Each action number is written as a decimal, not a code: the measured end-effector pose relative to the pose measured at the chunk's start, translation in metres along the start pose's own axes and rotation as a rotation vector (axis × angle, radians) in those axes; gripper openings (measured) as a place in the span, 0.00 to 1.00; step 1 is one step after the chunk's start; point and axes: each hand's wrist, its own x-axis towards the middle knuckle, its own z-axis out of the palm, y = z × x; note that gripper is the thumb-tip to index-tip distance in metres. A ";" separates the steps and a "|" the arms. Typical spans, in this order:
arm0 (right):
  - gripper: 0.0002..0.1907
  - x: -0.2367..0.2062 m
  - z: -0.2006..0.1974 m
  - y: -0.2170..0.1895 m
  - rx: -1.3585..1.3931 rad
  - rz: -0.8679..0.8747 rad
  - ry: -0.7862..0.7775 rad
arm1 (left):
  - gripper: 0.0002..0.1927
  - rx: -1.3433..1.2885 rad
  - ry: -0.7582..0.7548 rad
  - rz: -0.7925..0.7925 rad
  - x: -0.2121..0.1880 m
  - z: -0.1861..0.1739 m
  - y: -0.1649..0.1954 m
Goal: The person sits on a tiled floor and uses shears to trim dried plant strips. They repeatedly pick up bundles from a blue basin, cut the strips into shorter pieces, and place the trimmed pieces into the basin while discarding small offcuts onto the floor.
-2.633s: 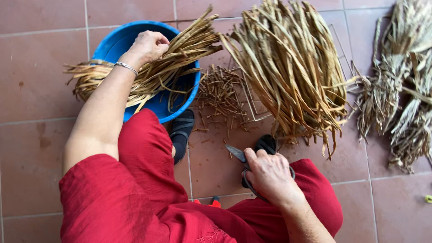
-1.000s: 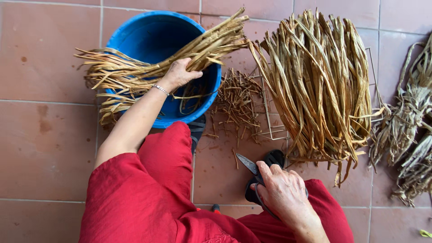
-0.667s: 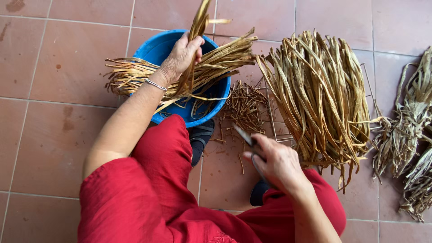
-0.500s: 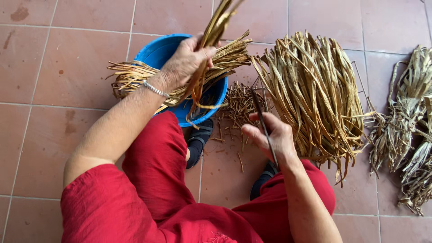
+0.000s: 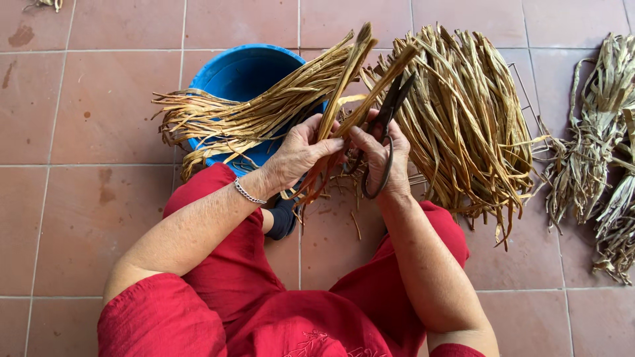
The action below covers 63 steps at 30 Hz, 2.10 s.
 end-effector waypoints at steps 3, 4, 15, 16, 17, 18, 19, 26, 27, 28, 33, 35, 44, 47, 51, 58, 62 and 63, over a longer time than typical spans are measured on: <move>0.20 0.005 -0.005 -0.004 0.026 -0.034 0.001 | 0.11 0.007 -0.024 -0.071 0.000 -0.001 0.003; 0.20 0.007 -0.007 -0.006 0.038 -0.057 0.000 | 0.12 0.034 -0.021 -0.115 0.000 -0.001 0.005; 0.21 0.020 -0.016 -0.024 0.050 -0.111 0.160 | 0.18 0.198 -0.057 -0.147 -0.002 -0.007 -0.015; 0.21 0.020 -0.017 -0.022 0.037 -0.098 0.170 | 0.20 0.182 -0.081 -0.112 -0.002 -0.008 -0.019; 0.21 0.018 -0.017 -0.020 0.017 -0.112 0.150 | 0.22 0.165 -0.105 -0.078 -0.002 -0.008 -0.022; 0.20 0.017 -0.018 -0.017 -0.003 -0.127 0.129 | 0.25 0.131 -0.137 -0.064 -0.003 -0.008 -0.026; 0.19 0.017 -0.019 -0.015 -0.023 -0.144 0.107 | 0.27 0.098 -0.170 -0.047 -0.004 -0.008 -0.028; 0.14 0.020 -0.033 0.000 0.129 0.050 0.126 | 0.34 0.283 -0.258 0.111 -0.009 -0.007 -0.035; 0.14 0.021 -0.033 0.003 0.123 0.072 0.139 | 0.33 0.263 -0.268 0.084 -0.009 -0.006 -0.037; 0.14 0.021 -0.034 0.005 0.118 0.094 0.151 | 0.32 0.243 -0.278 0.058 -0.009 -0.005 -0.038; 0.23 0.023 -0.028 0.005 0.067 0.233 0.098 | 0.29 0.442 -0.266 0.069 -0.014 -0.002 -0.045; 0.23 0.020 -0.022 0.003 0.104 0.205 0.081 | 0.28 0.613 -0.274 0.235 -0.017 -0.001 -0.044; 0.25 0.017 -0.025 -0.010 0.049 0.183 -0.118 | 0.26 0.549 -0.325 0.266 -0.020 0.003 -0.040; 0.21 0.020 -0.031 0.000 0.157 0.262 -0.123 | 0.23 0.482 -0.337 0.170 -0.019 0.002 -0.044; 0.15 0.025 -0.041 0.011 0.229 0.196 -0.155 | 0.23 0.261 -0.334 0.048 -0.020 0.000 -0.045; 0.11 0.019 -0.031 -0.007 0.288 0.162 0.060 | 0.23 0.119 -0.205 -0.121 -0.020 0.005 -0.036; 0.17 0.010 -0.015 -0.024 0.271 0.128 0.013 | 0.30 0.213 -0.141 -0.134 -0.017 0.007 -0.038; 0.17 0.009 -0.010 -0.025 0.256 0.107 0.039 | 0.31 0.209 -0.155 -0.153 -0.017 0.007 -0.040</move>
